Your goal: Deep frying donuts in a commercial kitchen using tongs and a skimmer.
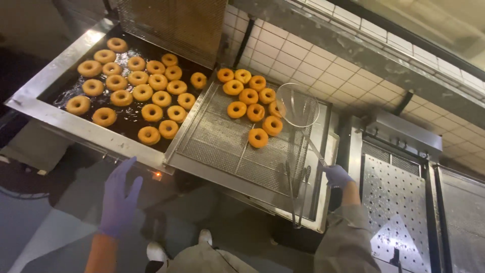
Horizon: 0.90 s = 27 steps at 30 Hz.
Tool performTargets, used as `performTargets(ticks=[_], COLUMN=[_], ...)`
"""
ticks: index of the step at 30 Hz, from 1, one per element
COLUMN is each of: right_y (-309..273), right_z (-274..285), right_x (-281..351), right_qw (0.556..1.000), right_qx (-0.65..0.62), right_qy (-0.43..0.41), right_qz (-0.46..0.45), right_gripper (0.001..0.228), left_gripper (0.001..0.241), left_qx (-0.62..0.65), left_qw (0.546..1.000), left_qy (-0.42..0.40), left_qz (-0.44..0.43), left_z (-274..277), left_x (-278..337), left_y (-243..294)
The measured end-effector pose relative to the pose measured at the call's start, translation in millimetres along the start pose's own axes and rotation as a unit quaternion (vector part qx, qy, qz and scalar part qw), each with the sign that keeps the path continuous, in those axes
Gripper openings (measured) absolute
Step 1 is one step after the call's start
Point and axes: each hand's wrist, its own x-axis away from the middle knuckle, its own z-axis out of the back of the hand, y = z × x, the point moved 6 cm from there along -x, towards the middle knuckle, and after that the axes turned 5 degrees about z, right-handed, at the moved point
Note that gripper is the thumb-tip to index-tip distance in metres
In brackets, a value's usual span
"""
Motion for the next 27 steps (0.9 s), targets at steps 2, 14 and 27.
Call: performTargets(ticks=[2, 14, 27], right_y=[-24, -68, -113], right_z=[-15, -39, -67], right_x=[13, 182, 229], right_qw=[0.951, 0.954, 0.902], right_qx=[-0.268, -0.277, 0.322], right_qy=[-0.142, 0.08, 0.233], right_qz=[0.062, 0.084, 0.171], right_gripper=[0.028, 0.036, 0.034], left_gripper=[0.05, 0.052, 0.048], left_qx=[0.005, 0.024, 0.087], left_qw=[1.0, 0.999, 0.995], left_qy=[0.007, 0.003, 0.028], left_qz=[-0.017, 0.021, 0.041], left_z=[4, 61, 178], left_x=[4, 5, 39], left_y=[-4, -91, -233])
